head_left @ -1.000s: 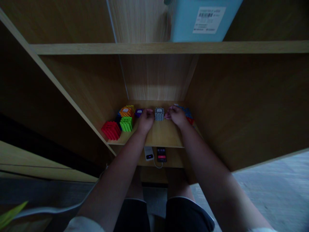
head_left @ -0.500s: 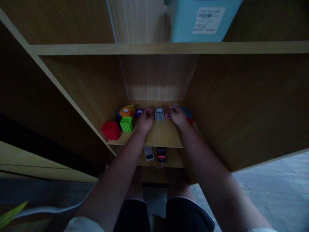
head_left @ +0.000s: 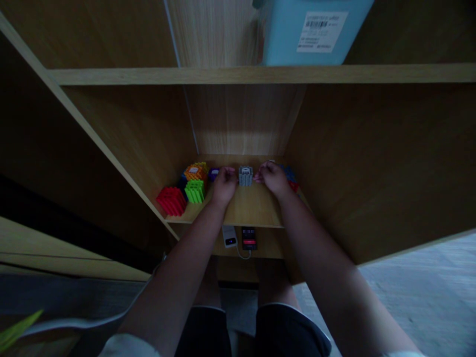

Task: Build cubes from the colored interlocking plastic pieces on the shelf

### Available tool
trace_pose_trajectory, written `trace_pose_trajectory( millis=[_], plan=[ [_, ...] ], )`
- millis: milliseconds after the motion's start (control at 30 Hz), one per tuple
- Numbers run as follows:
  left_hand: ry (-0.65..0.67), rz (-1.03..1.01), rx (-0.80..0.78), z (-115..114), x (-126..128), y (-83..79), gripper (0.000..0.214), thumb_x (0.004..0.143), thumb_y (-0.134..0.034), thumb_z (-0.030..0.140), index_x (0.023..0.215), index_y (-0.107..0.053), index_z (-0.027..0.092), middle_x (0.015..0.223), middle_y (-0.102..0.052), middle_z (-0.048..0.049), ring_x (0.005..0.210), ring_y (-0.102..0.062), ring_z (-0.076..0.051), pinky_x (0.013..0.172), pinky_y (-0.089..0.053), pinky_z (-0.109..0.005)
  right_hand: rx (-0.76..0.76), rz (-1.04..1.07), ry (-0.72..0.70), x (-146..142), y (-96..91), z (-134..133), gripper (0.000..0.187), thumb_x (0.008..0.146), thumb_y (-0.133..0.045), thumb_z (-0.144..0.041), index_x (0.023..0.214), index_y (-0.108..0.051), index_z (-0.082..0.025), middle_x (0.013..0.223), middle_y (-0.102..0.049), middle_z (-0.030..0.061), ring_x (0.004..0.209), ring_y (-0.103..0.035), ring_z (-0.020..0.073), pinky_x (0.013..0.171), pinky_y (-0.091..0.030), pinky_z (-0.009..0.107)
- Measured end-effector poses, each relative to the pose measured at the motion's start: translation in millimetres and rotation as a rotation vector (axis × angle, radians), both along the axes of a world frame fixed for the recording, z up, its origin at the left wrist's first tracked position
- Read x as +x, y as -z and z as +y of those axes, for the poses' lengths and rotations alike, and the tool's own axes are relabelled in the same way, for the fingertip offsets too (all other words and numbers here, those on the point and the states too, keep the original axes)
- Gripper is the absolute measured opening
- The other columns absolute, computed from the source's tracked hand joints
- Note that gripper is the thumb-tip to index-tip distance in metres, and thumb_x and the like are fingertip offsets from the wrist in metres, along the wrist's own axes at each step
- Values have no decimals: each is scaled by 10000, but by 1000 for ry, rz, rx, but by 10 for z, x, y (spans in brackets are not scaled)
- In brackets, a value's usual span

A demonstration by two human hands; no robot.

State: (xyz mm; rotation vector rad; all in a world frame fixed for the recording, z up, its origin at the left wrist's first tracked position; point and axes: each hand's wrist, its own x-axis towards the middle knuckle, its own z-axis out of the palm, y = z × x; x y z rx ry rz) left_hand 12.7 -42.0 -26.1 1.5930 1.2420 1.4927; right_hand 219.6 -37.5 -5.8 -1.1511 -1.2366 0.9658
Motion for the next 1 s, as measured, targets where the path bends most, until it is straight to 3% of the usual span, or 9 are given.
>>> trace_pose_trajectory(
  millis=[633,1000],
  plan=[
    [0,-83,-17,-83,22,-123,122,977,-702,272,1071,-628,246,1014,-711,-45,959,-731,-213,894,-638,-373,4,-13,21,-3,-47,-24,291,985,-706,-502,895,-549,-274,729,-716,-21,686,-773,173,659,-656,282],
    [10,-159,-6,-65,15,-95,149,945,-656,157,1070,-615,228,1040,-707,-46,937,-729,-195,910,-632,-369,30,-9,25,-13,-88,-60,309,983,-704,-515,886,-535,-275,731,-709,-21,695,-771,181,665,-649,295]
  ],
)
